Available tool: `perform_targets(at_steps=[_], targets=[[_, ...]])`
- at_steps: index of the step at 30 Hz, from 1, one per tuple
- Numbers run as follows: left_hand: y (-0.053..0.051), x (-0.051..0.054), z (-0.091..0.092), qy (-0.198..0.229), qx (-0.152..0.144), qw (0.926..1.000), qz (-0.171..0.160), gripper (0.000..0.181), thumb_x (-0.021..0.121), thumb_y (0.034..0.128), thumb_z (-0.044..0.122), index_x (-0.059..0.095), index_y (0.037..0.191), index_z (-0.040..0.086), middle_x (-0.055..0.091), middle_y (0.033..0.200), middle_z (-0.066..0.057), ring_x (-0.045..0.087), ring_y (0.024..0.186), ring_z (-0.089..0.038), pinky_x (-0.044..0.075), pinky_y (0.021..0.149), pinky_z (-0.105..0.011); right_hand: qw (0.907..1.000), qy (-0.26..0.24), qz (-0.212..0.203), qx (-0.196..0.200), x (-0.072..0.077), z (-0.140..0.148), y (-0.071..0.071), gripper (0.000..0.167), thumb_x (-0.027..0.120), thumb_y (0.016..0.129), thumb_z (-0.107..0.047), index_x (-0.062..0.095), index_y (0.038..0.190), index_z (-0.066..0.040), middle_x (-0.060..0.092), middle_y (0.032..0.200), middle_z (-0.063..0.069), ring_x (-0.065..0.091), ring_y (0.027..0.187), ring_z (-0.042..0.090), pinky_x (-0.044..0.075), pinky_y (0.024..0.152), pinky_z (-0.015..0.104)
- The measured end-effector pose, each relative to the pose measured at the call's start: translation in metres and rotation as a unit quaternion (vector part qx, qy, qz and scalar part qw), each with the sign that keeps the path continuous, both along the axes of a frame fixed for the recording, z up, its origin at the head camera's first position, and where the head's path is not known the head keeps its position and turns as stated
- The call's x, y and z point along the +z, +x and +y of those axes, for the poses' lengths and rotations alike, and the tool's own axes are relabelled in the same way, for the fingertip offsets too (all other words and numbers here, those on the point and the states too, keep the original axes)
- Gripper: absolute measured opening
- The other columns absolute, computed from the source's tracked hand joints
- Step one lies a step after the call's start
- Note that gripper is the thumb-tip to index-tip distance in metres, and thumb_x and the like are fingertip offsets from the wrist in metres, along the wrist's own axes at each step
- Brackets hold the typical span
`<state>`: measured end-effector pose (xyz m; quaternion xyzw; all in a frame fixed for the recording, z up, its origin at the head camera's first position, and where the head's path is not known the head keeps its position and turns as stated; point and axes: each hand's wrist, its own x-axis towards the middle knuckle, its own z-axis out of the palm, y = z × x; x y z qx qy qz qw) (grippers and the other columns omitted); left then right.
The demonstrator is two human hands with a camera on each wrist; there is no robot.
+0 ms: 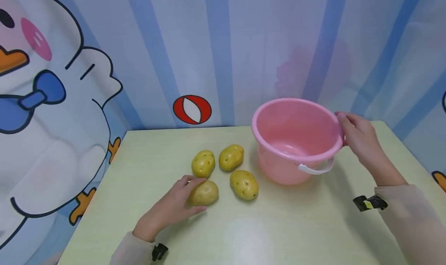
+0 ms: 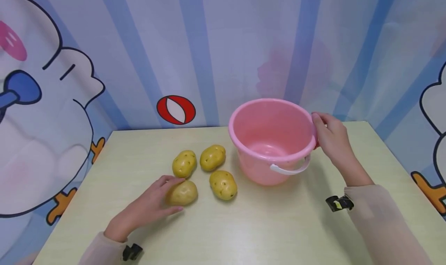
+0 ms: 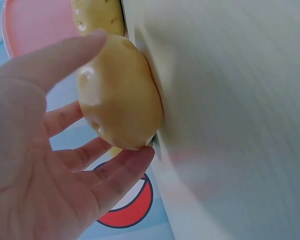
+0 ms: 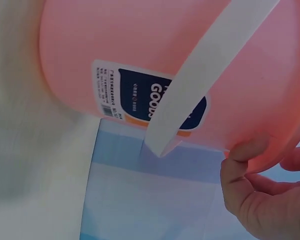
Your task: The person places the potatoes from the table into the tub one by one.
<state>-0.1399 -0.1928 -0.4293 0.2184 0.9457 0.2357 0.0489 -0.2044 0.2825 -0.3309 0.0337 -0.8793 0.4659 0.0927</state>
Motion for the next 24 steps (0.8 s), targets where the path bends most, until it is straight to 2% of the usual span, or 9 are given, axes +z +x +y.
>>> perform_targets(at_steps=[5,7,9,15,24], targets=[[-0.002,0.0,0.001,0.002,-0.015,0.9997,0.021,0.071,0.083,0.0832,0.031,0.05,0.144,0.012,0.05,0.135,-0.01,0.052,0.122,-0.026,0.045,0.102,-0.046,0.9999,-0.014,-0.004,-0.003,0.002,-0.002,-0.007,0.061,0.035,0.108,-0.039,0.042,0.145,0.009,0.06,0.09,0.011,0.056,0.057,0.009,0.051,0.051,0.026],[-0.003,-0.001,0.002,-0.001,-0.016,0.9995,0.026,0.07,0.083,0.0832,0.03,0.05,0.142,0.011,0.051,0.133,-0.01,0.052,0.121,-0.026,0.045,0.102,-0.045,0.9997,-0.022,-0.005,-0.003,0.002,-0.002,-0.01,0.06,0.036,0.108,-0.037,0.043,0.143,0.01,0.06,0.084,0.008,0.054,0.052,0.01,0.049,0.048,0.026],[-0.003,-0.001,0.003,-0.003,-0.016,0.9995,0.028,0.069,0.083,0.083,0.029,0.051,0.141,0.011,0.052,0.132,-0.009,0.052,0.12,-0.025,0.045,0.102,-0.045,0.9995,-0.03,-0.009,-0.001,0.002,-0.003,-0.011,0.058,0.036,0.108,-0.034,0.042,0.144,0.011,0.06,0.089,0.011,0.053,0.05,0.009,0.048,0.046,0.026],[-0.005,-0.004,0.005,0.0,-0.01,0.9997,0.021,0.07,0.085,0.0809,0.026,0.049,0.138,0.008,0.054,0.131,-0.009,0.053,0.118,-0.025,0.045,0.101,-0.044,0.999,-0.036,-0.025,-0.002,-0.001,-0.005,-0.014,0.056,0.032,0.109,-0.029,0.036,0.147,0.011,0.049,0.12,0.028,0.052,0.052,0.006,0.048,0.046,0.023],[-0.007,-0.006,0.005,-0.004,-0.018,0.9996,0.02,0.074,0.084,0.082,0.029,0.046,0.143,0.011,0.053,0.133,-0.008,0.052,0.118,-0.024,0.045,0.101,-0.044,0.9994,-0.013,-0.027,-0.014,-0.005,-0.008,-0.017,0.057,0.031,0.109,-0.03,0.035,0.147,0.012,0.049,0.122,0.031,0.06,0.064,0.003,0.054,0.053,0.023]])
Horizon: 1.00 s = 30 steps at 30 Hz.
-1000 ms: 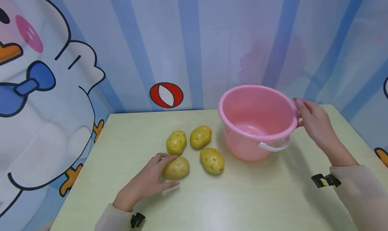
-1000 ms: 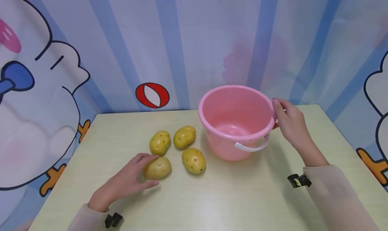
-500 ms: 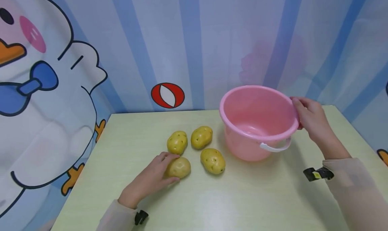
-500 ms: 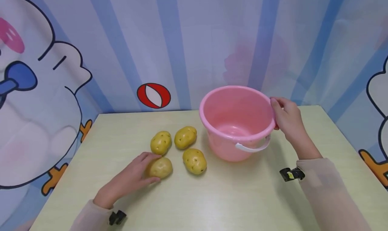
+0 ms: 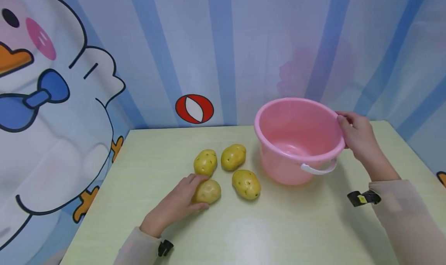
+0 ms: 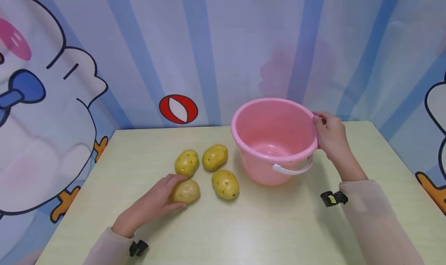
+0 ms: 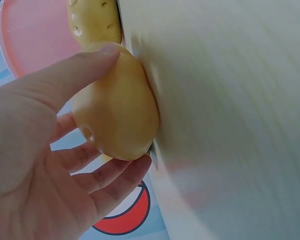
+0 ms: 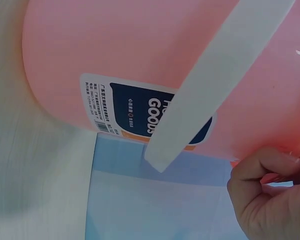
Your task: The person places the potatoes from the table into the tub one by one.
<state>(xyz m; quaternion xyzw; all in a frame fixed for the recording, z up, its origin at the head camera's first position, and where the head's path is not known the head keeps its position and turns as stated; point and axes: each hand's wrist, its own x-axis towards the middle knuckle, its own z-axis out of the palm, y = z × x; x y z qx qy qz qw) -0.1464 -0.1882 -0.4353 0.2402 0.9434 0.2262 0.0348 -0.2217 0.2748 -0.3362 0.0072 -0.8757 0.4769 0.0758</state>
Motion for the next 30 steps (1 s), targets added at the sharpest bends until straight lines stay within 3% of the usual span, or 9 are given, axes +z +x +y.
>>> perform_targets(at_steps=[19,30], targets=[[0.0,0.008,-0.001,0.01,0.019,0.9997,-0.014,0.071,0.078,0.0876,0.034,0.044,0.146,0.013,0.05,0.132,-0.01,0.05,0.114,-0.023,0.046,0.097,-0.045,1.0,-0.006,-0.003,0.002,0.001,-0.001,0.0,0.055,0.03,0.109,-0.029,0.035,0.148,0.01,0.052,0.112,0.029,0.054,0.052,0.009,0.05,0.046,0.027],[-0.003,0.024,-0.003,0.033,-0.011,0.9987,0.039,0.067,0.078,0.088,0.032,0.045,0.142,0.01,0.052,0.124,-0.009,0.052,0.107,-0.021,0.049,0.091,-0.045,1.0,0.0,0.003,0.008,0.004,-0.004,0.002,0.055,0.029,0.11,-0.029,0.035,0.148,0.01,0.052,0.108,0.029,0.051,0.048,0.011,0.048,0.044,0.029]])
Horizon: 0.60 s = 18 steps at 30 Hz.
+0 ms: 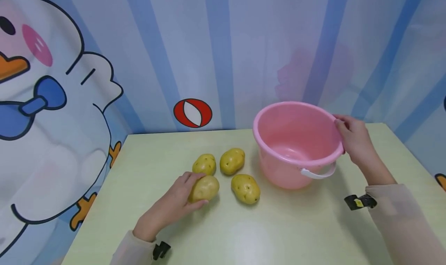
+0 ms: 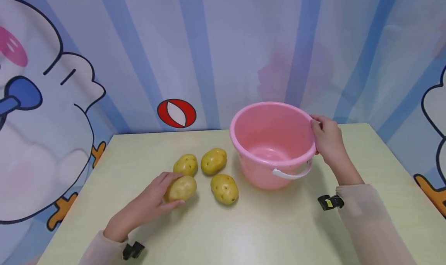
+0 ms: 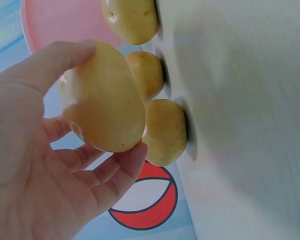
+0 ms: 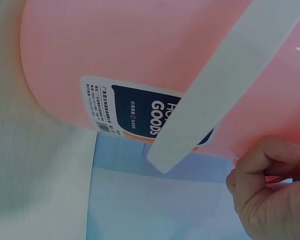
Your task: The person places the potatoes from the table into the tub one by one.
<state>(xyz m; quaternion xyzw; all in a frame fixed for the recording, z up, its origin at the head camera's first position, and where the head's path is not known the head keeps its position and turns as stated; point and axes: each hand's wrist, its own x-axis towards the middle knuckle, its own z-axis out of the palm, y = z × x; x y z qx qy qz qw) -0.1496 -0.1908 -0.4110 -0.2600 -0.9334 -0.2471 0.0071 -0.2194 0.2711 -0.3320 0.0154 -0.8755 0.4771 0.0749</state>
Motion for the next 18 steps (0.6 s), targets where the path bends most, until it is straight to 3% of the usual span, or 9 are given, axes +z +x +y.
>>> perform_targets(at_steps=[18], targets=[[0.0014,0.01,0.0041,0.001,0.01,0.9998,-0.02,0.068,0.075,0.0903,0.038,0.042,0.145,0.015,0.049,0.128,-0.007,0.05,0.108,-0.019,0.05,0.092,-0.042,0.9999,0.007,0.002,0.007,-0.004,0.0017,-0.0011,0.055,0.029,0.11,-0.029,0.035,0.149,0.009,0.055,0.105,0.03,0.051,0.046,0.013,0.047,0.043,0.03]])
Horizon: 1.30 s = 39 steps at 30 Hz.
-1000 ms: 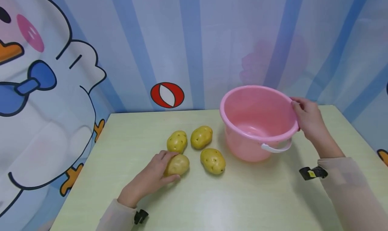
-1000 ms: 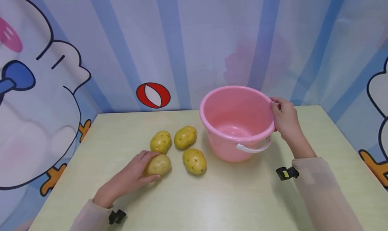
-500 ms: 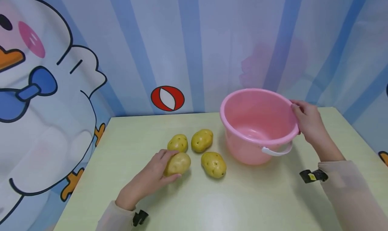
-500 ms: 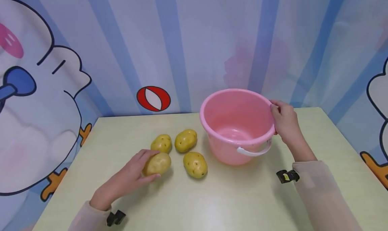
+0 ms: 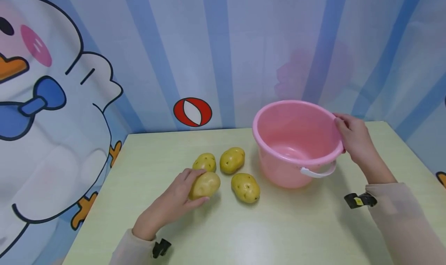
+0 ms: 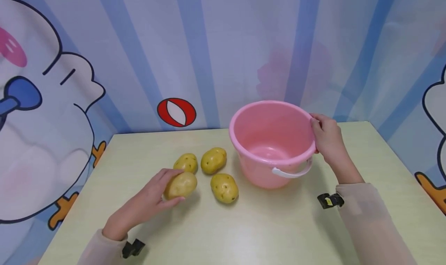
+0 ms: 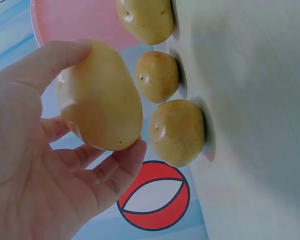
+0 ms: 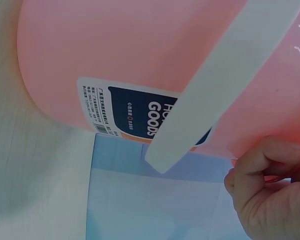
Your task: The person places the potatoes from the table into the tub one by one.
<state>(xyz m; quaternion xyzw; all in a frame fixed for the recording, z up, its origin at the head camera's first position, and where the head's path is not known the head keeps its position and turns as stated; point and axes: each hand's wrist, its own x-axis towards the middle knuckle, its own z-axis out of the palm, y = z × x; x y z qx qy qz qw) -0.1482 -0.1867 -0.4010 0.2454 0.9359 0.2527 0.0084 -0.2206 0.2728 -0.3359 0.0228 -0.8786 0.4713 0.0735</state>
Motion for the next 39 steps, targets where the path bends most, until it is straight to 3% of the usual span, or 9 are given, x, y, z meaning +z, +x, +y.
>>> perform_targets(at_steps=[9,19,28,39], targets=[[-0.001,0.008,0.002,0.003,0.0,0.9999,0.014,0.07,0.075,0.09,0.038,0.041,0.146,0.015,0.049,0.13,-0.007,0.05,0.11,-0.019,0.05,0.093,-0.042,1.0,0.001,0.001,0.0,-0.002,0.001,-0.003,0.055,0.029,0.11,-0.029,0.035,0.149,0.009,0.054,0.103,0.029,0.05,0.045,0.013,0.047,0.042,0.03],[-0.007,0.016,0.007,0.028,-0.031,0.9979,0.049,0.066,0.074,0.0913,0.035,0.042,0.145,0.012,0.049,0.129,-0.006,0.05,0.106,-0.016,0.052,0.087,-0.037,0.9999,-0.005,0.01,0.004,-0.004,0.0,-0.001,0.054,0.029,0.11,-0.028,0.036,0.148,0.01,0.055,0.105,0.03,0.051,0.046,0.012,0.047,0.043,0.028],[-0.025,0.032,0.022,0.069,-0.05,0.9945,0.062,0.067,0.071,0.093,0.037,0.04,0.147,0.013,0.047,0.132,-0.005,0.05,0.107,-0.016,0.052,0.087,-0.034,0.9999,0.001,0.014,0.005,0.0,0.002,-0.002,0.054,0.029,0.11,-0.028,0.036,0.148,0.01,0.056,0.101,0.03,0.05,0.045,0.013,0.046,0.042,0.029],[-0.046,0.06,0.05,0.097,-0.074,0.9908,0.058,0.068,0.068,0.0941,0.042,0.037,0.15,0.018,0.045,0.138,-0.001,0.049,0.115,-0.015,0.051,0.092,-0.036,0.9999,-0.006,0.012,0.004,-0.003,0.001,-0.005,0.054,0.029,0.11,-0.028,0.037,0.148,0.009,0.056,0.104,0.03,0.052,0.047,0.011,0.047,0.043,0.029]])
